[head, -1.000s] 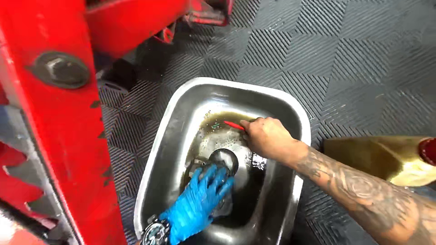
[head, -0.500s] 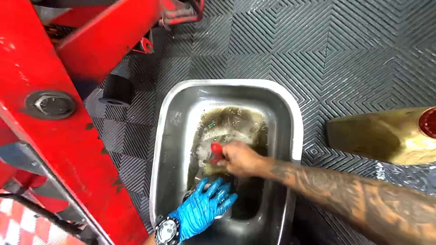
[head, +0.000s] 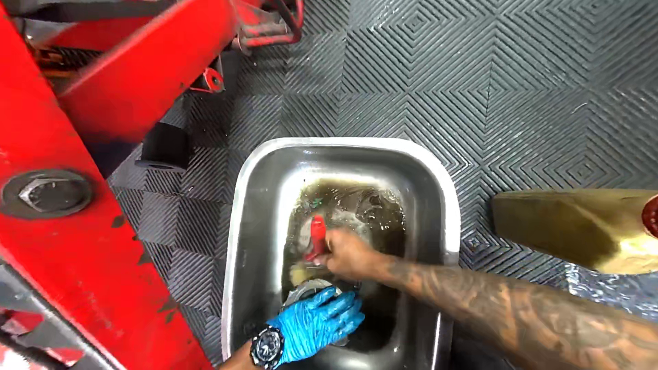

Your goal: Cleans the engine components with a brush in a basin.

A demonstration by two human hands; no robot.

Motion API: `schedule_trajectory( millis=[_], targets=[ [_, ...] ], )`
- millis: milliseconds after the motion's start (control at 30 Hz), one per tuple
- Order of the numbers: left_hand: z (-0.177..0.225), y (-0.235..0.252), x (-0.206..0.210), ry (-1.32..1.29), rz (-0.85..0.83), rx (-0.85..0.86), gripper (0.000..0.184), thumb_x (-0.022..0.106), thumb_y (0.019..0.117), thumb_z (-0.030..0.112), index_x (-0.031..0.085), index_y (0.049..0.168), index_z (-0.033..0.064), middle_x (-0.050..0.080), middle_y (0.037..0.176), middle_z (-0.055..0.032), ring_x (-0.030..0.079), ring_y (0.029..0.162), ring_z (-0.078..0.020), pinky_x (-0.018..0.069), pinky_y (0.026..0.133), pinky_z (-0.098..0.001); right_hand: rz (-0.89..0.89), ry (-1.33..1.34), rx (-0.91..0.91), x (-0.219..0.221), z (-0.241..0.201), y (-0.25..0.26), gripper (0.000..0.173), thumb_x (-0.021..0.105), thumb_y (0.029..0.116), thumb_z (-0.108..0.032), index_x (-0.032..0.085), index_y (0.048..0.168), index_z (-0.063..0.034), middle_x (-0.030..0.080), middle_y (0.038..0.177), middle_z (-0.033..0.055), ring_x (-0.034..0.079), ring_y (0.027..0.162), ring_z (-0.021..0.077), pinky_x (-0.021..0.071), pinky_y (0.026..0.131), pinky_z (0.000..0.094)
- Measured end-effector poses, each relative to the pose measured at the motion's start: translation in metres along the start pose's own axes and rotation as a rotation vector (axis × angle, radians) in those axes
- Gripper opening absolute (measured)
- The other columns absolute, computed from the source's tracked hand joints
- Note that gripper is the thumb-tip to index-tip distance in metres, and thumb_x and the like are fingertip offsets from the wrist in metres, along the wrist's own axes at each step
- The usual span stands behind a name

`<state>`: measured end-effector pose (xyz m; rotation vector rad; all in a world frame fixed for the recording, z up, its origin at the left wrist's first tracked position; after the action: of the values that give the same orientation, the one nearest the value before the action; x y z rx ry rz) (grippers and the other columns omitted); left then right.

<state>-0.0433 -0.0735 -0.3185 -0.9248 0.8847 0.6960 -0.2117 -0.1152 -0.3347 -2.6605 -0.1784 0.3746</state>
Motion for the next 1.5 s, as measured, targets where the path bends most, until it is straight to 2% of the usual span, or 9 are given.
schedule_trajectory(
  millis=[167,300,433,533,733,833,933,1100,1500],
  targets=[
    [-0.003,0.006,-0.009,-0.189,-0.237,-0.02,0.054,0.042,0.1018,-0.006,0.046,0.154,0.0089,0.042,0.162,-0.0079,0.04,0.149,-0.0302,0.0312,0.12,-0.0542,-0.013,-0.123,0.024,-0.015,-0.002,0.006,0.014,0.071,0.0947,-0.024,0.074,0.099,-0.0109,0.072,0.09,0.0083,0.07,0.089,0.0258,0.0563,0.08,0.0516],
    [-0.002,-0.005,0.009,0.024,0.042,0.035,0.051,0.057,0.097,0.009,0.056,0.146,0.02,0.052,0.154,-0.0015,0.046,0.144,-0.0217,0.0352,0.116,-0.0456,-0.062,-0.123,0.096,-0.008,0.018,0.008,0.014,0.069,0.0947,-0.023,0.073,0.1,-0.0109,0.072,0.092,0.0083,0.069,0.091,0.0259,0.0556,0.082,0.0515],
    [-0.002,0.0,-0.002,-0.144,-0.184,-0.004,0.06,0.05,0.0981,-0.005,0.044,0.156,0.0112,0.042,0.163,-0.0071,0.037,0.151,-0.0279,0.0287,0.122,-0.0535,0.016,0.013,0.113,-0.008,0.007,0.009,0.017,0.07,0.0955,-0.027,0.075,0.103,-0.0131,0.074,0.095,0.0064,0.07,0.095,0.0233,0.0563,0.087,0.0509],
    [-0.002,-0.007,0.007,0.026,0.029,0.038,0.052,0.054,0.0979,0.011,0.054,0.149,0.0207,0.05,0.156,-0.0009,0.042,0.147,-0.0218,0.0297,0.12,-0.0459,-0.072,-0.131,0.147,-0.005,0.017,-0.001,0.019,0.066,0.0961,-0.027,0.073,0.105,-0.0112,0.072,0.097,0.0107,0.069,0.097,0.0296,0.0542,0.086,0.0554],
    [-0.001,-0.003,-0.002,-0.099,-0.135,0.014,0.059,0.054,0.0971,0.001,0.046,0.154,0.0128,0.045,0.16,-0.0064,0.039,0.15,-0.0279,0.0314,0.121,-0.0534,-0.014,0.006,0.075,0.008,0.0,0.014,0.017,0.067,0.096,-0.025,0.074,0.106,-0.0125,0.073,0.096,0.0084,0.07,0.094,0.0261,0.056,0.085,0.0542],
    [-0.002,-0.007,0.01,0.048,0.067,0.048,0.052,0.059,0.0954,0.013,0.056,0.147,0.0211,0.053,0.154,0.0004,0.043,0.146,-0.0213,0.0328,0.118,-0.0467,0.0,-0.183,0.144,-0.011,0.008,0.008,0.012,0.067,0.0932,-0.024,0.073,0.098,-0.0141,0.071,0.088,0.0068,0.069,0.087,0.0263,0.0547,0.077,0.0525],
    [-0.002,-0.002,0.002,-0.12,-0.13,0.024,0.06,0.054,0.0971,0.001,0.044,0.155,0.0105,0.044,0.161,-0.0079,0.04,0.15,-0.0288,0.0335,0.119,-0.0559,0.154,-0.04,0.202,-0.005,0.01,0.014,0.015,0.068,0.0949,-0.027,0.074,0.102,-0.0152,0.073,0.091,0.0063,0.071,0.09,0.0248,0.0573,0.08,0.0522],
    [-0.003,-0.003,0.002,-0.122,-0.093,0.03,0.061,0.057,0.0953,0.001,0.046,0.154,0.0096,0.047,0.159,-0.0074,0.042,0.148,-0.0285,0.0355,0.118,-0.0542,-0.006,-0.109,0.361,-0.006,0.022,-0.011,0.017,0.068,0.0927,-0.027,0.073,0.103,-0.0142,0.072,0.093,0.0096,0.07,0.092,0.0303,0.0551,0.079,0.056],
    [-0.003,-0.002,0.007,0.03,0.059,0.041,0.058,0.058,0.0941,0.004,0.051,0.151,0.0148,0.053,0.154,-0.0023,0.046,0.145,-0.0229,0.0387,0.116,-0.0491,0.079,-0.017,0.132,-0.009,0.013,0.015,0.015,0.073,0.0933,-0.027,0.074,0.096,-0.0122,0.072,0.086,0.0068,0.07,0.085,0.0245,0.0573,0.077,0.0509]
  ],
)
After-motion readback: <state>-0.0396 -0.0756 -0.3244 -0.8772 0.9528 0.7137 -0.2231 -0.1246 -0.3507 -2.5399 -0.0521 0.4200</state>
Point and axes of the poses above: each hand's wrist, its own y-axis towards the middle knuckle, its own x-axis out of the palm, z = x × y, the point moved 6 cm from there along y, towards the middle knuckle
